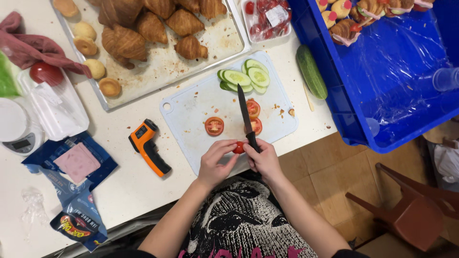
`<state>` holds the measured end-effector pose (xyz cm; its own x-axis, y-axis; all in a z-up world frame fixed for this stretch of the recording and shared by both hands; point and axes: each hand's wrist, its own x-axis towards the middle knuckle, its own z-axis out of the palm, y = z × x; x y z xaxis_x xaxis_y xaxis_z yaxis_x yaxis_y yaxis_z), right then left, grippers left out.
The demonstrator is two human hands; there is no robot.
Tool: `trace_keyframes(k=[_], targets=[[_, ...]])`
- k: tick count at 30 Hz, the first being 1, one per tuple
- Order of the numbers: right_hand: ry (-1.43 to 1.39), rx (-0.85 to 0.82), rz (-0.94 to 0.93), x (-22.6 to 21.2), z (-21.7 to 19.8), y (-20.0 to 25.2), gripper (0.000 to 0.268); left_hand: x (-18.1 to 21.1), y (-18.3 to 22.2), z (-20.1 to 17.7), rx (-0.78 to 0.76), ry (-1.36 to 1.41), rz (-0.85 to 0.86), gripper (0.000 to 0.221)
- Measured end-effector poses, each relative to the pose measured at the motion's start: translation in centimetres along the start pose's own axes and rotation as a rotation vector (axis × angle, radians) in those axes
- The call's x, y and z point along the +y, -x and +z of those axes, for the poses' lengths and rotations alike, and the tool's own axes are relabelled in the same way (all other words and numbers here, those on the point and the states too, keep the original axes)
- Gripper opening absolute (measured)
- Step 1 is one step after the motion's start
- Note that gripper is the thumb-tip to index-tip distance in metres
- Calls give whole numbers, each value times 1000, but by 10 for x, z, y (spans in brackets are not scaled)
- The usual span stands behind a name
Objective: The person prepares a croissant sandwich by slicing a tomato and ham, then assembling them with a cucumber slice into a croissant and securing it with a toothpick.
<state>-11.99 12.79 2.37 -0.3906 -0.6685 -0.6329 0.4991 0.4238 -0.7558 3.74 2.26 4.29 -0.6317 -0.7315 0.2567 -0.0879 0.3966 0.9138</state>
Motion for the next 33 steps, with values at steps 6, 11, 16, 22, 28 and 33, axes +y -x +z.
trace_keyframes(k=[6,11,16,22,28,33], targets=[[59,-55,-38,-25,8,10,19,24,-8,-17,-26,55,-69,42],[89,-55,-170,-26,12,14,15,27,-7,1,106,368,-356,37],[189,-143,-308,-42,1,6,13,4,-13,8,69,740,-652,36],[38,-196,-155,-84,-5,-3,13,-3,-36,9,26,1194,-766,35],[99,-176,-99,-122,-23,-34,13,0,-64,17,126,1204,-734,42],[175,-185,-34,-138,-33,-60,17,-7,-76,21,264,1136,-862,36]])
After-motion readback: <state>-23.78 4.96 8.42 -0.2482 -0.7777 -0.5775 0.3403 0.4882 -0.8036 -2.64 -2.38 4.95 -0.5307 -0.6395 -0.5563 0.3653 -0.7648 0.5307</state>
